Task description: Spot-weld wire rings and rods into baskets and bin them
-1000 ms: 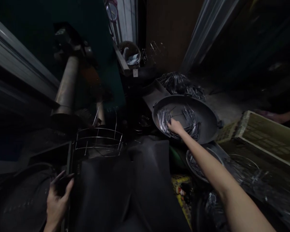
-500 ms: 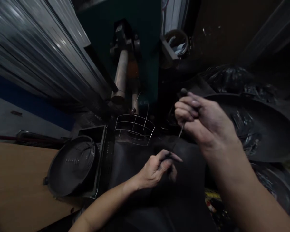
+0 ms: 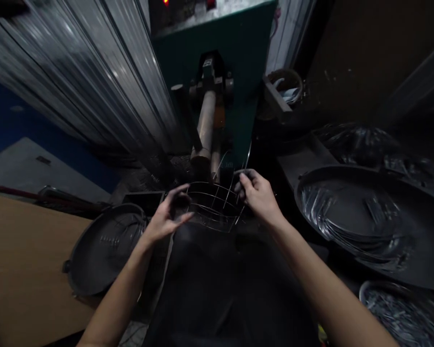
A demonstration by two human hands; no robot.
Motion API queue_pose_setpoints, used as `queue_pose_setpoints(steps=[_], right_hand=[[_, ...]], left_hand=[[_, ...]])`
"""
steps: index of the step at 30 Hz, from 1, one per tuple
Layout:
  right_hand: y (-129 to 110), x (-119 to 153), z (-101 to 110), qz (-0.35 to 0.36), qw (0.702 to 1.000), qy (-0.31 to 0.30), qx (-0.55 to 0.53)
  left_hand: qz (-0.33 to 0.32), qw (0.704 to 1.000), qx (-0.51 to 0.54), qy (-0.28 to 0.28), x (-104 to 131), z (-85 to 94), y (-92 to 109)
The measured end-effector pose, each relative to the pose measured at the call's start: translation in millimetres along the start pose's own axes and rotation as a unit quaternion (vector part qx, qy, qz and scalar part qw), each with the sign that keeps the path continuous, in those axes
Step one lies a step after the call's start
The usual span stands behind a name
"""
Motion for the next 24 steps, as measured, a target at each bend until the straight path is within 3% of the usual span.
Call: queue_pose_setpoints(steps=[2, 5, 8, 13, 24], right_hand=[[3.2, -26.9, -4.7, -0.008, 0.999, 0.01, -0.04], [13.9, -49.9, -15.9, -0.035, 0.996, 0.026, -0.074], [21.9, -54.0, -27.5, -0.057, 0.994, 0.012, -0.09], [16.7, -53.3, -40.2, -0.046, 0.995, -0.011, -0.089], [15.4, -63.4, -54.6, -0.027, 0.999, -0.008, -0.028]], left_hand=[[-0.033, 0.998, -0.054, 0.003, -14.9, 9.4, -20.2], [-0.046, 0.997, -0.058, -0.004, -37.7, -7.7, -50.0], [-0.073, 0.994, 0.029, 0.082, -44.3, -24.7, -66.6], [-0.106, 0.976, 0.104, 0.161, -30.6, -27.8, -79.4], [-0.085, 0.974, 0.139, 0.16, -35.8, -18.3, -91.6]])
Point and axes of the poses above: each hand's wrist, its own x-axis away from the middle knuckle, its own z-axis out of the back of the hand, y = z × x, the point moved 5 cm from there along -x, towards the middle knuckle
